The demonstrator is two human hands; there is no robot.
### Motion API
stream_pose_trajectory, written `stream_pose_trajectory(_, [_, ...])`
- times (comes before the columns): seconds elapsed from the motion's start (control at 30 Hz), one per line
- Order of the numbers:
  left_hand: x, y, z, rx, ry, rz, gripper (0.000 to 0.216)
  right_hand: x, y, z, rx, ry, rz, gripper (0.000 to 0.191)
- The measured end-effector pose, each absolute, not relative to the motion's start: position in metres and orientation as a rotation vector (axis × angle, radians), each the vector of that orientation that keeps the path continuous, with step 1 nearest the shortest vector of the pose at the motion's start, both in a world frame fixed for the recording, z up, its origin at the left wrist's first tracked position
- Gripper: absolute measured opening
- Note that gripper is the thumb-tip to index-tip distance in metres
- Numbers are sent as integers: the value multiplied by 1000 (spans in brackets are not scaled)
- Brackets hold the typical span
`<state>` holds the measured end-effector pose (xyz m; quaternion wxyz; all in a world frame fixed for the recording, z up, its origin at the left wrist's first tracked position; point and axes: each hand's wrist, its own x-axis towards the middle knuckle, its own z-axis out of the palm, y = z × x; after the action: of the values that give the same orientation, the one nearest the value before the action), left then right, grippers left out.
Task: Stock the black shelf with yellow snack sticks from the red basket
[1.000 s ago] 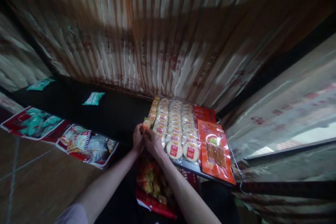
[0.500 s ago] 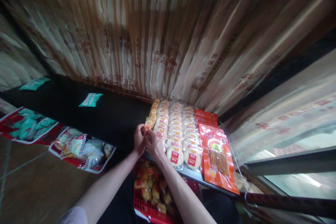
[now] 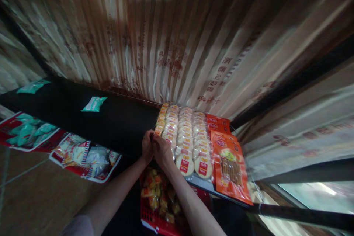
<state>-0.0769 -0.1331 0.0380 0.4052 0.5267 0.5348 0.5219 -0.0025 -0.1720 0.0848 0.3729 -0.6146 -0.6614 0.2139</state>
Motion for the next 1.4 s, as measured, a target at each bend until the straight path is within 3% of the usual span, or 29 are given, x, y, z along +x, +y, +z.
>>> stream_pose_trajectory(0.5, [-73,-129,33,1400,1528,1367,28,24,-174,79,-1637,-1827,134,38])
stream_pose_trajectory(0.93, [-61,-89,17,1651,1299,1481,42,43,-181,76,-1827,-1949,-146,42])
stream_pose_trajectory(1.2, [-45,-92,3,2159,1601,1135,44,52,-175,63,-1898,-2049,-312,42])
stream_pose_trajectory(1.4, [-51,-89,6,2056,1483,1154,47,56,-173,57,-1892,-2080,-350,43])
